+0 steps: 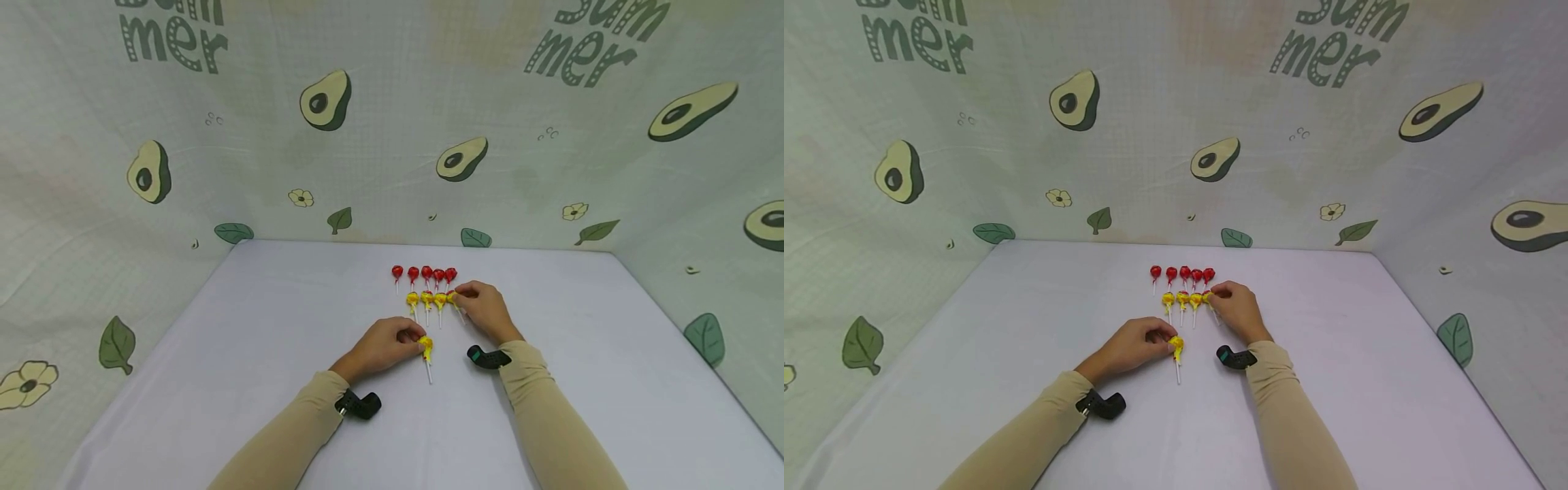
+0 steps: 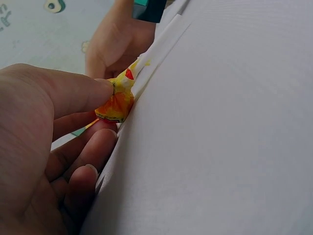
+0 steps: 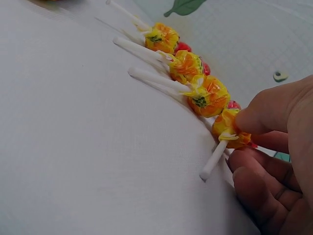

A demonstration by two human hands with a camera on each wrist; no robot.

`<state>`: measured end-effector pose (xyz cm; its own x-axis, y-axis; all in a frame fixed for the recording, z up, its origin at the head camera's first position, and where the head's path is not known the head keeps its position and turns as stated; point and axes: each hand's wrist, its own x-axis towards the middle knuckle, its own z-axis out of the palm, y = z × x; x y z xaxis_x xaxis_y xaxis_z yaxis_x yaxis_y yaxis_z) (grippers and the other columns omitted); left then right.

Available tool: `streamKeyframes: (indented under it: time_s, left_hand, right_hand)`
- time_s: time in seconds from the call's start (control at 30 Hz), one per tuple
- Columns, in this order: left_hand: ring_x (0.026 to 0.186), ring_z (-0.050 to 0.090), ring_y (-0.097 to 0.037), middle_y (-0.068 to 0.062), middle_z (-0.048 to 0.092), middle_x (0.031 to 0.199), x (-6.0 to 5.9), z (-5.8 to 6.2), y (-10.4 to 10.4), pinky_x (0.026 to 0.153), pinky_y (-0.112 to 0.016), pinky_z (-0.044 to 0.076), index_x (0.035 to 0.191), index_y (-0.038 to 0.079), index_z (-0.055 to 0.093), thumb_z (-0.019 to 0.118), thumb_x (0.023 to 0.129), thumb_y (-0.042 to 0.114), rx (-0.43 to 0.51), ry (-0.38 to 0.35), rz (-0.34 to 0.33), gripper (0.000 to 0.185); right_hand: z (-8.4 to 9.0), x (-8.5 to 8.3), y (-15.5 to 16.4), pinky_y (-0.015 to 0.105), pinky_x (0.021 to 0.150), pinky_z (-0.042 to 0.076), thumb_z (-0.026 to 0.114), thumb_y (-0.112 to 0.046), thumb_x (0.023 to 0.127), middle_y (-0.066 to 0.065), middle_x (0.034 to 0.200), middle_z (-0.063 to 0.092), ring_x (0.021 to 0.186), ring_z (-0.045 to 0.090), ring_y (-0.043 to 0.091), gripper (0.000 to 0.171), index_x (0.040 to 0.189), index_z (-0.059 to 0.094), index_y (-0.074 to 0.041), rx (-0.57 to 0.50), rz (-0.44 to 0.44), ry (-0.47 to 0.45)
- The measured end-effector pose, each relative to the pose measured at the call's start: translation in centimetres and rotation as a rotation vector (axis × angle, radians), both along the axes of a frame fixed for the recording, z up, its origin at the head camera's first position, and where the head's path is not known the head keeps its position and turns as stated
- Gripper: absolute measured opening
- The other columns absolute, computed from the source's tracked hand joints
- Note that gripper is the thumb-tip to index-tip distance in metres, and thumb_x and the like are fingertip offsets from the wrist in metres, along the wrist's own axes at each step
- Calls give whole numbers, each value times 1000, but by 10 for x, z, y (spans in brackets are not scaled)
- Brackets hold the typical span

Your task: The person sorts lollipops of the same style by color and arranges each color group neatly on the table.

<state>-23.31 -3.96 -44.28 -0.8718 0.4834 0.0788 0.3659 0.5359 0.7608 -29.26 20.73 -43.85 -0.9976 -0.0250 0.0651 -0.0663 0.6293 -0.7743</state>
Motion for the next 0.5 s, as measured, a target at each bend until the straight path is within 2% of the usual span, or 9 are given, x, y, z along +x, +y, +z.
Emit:
streamKeyframes:
  time_s: [0.27,0.5]
  left_hand:
    - [80,59,-6,13,63,89,1,1,0,73,-26,49,106,22,73,74,91,25,8,-1,-5,15]
    - [81,59,-6,13,64,89,2,2,-1,74,-26,49,107,21,73,74,92,25,15,-9,-7,15]
  right_hand:
    - [-2,0,0,39,83,51,66,-29,95,11,110,66,98,59,26,28,114,67,-7,15,-4,9]
    - [-3,0,1,37,77,52,66,-32,95,10,107,66,92,61,25,29,111,68,-8,-1,-10,25]
